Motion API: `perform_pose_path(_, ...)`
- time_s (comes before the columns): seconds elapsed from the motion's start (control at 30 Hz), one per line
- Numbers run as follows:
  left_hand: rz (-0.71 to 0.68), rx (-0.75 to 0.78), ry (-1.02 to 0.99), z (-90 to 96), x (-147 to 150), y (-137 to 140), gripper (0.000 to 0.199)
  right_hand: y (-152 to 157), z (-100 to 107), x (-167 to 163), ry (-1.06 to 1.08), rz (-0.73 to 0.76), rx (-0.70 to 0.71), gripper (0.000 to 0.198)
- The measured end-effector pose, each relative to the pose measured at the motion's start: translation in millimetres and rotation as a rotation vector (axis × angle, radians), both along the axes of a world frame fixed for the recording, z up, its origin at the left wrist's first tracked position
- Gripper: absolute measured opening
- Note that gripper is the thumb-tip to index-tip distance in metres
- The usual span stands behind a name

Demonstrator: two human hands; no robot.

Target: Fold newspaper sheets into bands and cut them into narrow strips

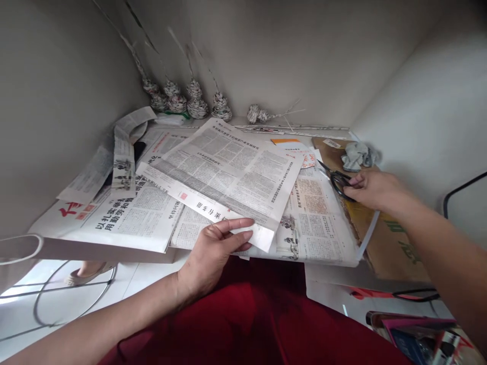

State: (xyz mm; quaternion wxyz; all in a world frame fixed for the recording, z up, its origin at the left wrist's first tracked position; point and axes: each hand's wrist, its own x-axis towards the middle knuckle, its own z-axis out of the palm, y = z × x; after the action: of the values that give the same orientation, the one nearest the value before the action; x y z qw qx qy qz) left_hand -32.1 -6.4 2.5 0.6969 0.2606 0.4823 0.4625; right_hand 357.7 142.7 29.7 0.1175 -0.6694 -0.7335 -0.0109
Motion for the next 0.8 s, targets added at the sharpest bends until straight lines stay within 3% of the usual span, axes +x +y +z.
perform_pose_path(0.13,0.101,0.0,-0.042,2.2,1.8,-2.3,0.027,-51.0,13.3,-47.9,0.27,0.045,-0.133,0.025)
perform_pose_path(0.23,0.118,0.018,-0.028,1.0,1.6,-4.8,0.025,-104.5,18.0,-86.8,0.497,0.161,-0.375,0.036)
perform_pose_path(0.33,0.08,0.007,-0.011,-0.9,-0.1,-8.4,0.026,-149.5,15.3,-111.8,0.915,0.12,-0.988,0.047)
perform_pose_path(0.4,0.047,-0.005,-0.024,-1.2,-1.1,-10.3,0.03,-168.6,12.5,-118.3,0.974,0.138,-1.187,0.052)
perform_pose_path(0.47,0.033,-0.005,-0.034,-0.9,-1.7,-11.4,0.032,-179.3,11.8,-119.4,0.974,0.193,-1.215,0.059)
perform_pose_path(0.57,0.044,0.009,-0.025,-1.3,-2.3,-11.7,0.033,-185.0,16.5,-120.1,0.921,0.224,-1.118,0.066)
perform_pose_path(0.8,-0.002,0.027,-0.016,-3.0,-5.0,-13.7,0.039,-176.0,26.4,-140.9,0.791,0.262,-1.149,0.058)
